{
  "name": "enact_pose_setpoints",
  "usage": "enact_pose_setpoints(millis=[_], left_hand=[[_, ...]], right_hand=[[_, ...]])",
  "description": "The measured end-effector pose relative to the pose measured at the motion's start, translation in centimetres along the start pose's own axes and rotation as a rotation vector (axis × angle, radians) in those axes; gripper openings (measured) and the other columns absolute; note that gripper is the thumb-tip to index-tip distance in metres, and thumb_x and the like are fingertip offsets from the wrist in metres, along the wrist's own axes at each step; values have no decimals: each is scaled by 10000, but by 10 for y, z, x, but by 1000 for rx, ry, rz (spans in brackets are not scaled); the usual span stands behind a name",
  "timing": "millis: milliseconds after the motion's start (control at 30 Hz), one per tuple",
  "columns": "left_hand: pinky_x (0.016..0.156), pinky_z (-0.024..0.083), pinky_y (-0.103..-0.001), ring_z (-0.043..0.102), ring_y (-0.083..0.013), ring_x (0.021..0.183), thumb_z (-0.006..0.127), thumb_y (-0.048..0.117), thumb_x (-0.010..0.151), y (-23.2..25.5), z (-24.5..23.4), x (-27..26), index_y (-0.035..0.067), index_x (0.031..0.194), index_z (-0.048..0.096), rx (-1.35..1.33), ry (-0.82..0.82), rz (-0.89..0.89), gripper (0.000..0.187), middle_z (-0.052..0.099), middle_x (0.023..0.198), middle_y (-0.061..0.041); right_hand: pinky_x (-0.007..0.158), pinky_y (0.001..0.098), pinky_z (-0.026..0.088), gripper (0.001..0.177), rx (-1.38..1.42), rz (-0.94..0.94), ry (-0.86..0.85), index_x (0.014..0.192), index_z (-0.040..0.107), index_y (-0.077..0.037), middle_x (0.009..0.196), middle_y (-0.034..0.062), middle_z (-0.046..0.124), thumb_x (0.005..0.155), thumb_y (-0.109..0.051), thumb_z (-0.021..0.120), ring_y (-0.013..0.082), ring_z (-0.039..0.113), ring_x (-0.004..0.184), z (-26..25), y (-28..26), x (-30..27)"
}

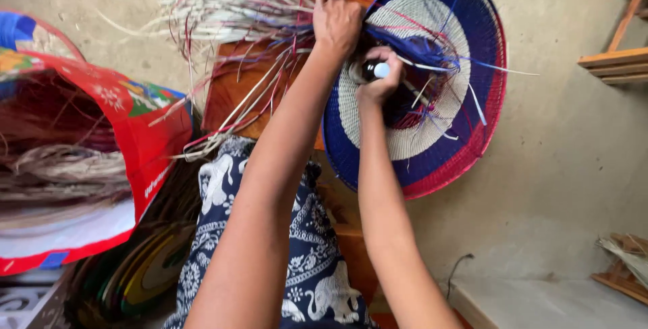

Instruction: Weaving colored fibers into a circular pattern using hands and a small bottle

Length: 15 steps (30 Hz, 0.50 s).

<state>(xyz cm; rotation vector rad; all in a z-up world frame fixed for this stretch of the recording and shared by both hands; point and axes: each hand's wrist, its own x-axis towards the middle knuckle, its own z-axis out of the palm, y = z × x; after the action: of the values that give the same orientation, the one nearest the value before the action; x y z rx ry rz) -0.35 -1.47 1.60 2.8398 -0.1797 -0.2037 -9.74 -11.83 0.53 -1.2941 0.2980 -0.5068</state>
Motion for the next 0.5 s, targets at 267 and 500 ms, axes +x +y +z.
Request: enact_pose_setpoints(millis=[267, 500], left_hand=[[1140, 138, -641, 498, -417, 1222, 495, 191, 938, -5, 28, 9, 163, 908, 812, -122, 68, 24, 319, 736, 974, -179], [1127, 218, -620, 549, -373, 1227, 518, 253, 972, -5, -8, -3, 173, 907, 808, -60, 90, -18, 308, 751, 1030, -148]], right_hand=[[577, 384, 464, 478, 0, -4, -3, 596, 579, -36, 579, 158, 593, 900, -349, 386, 256, 576, 564, -10, -22, -64], [396, 346, 371, 416, 13, 152, 109, 668, 619, -63, 664, 105, 597, 869, -372, 427, 234, 523, 524, 18, 10, 3]])
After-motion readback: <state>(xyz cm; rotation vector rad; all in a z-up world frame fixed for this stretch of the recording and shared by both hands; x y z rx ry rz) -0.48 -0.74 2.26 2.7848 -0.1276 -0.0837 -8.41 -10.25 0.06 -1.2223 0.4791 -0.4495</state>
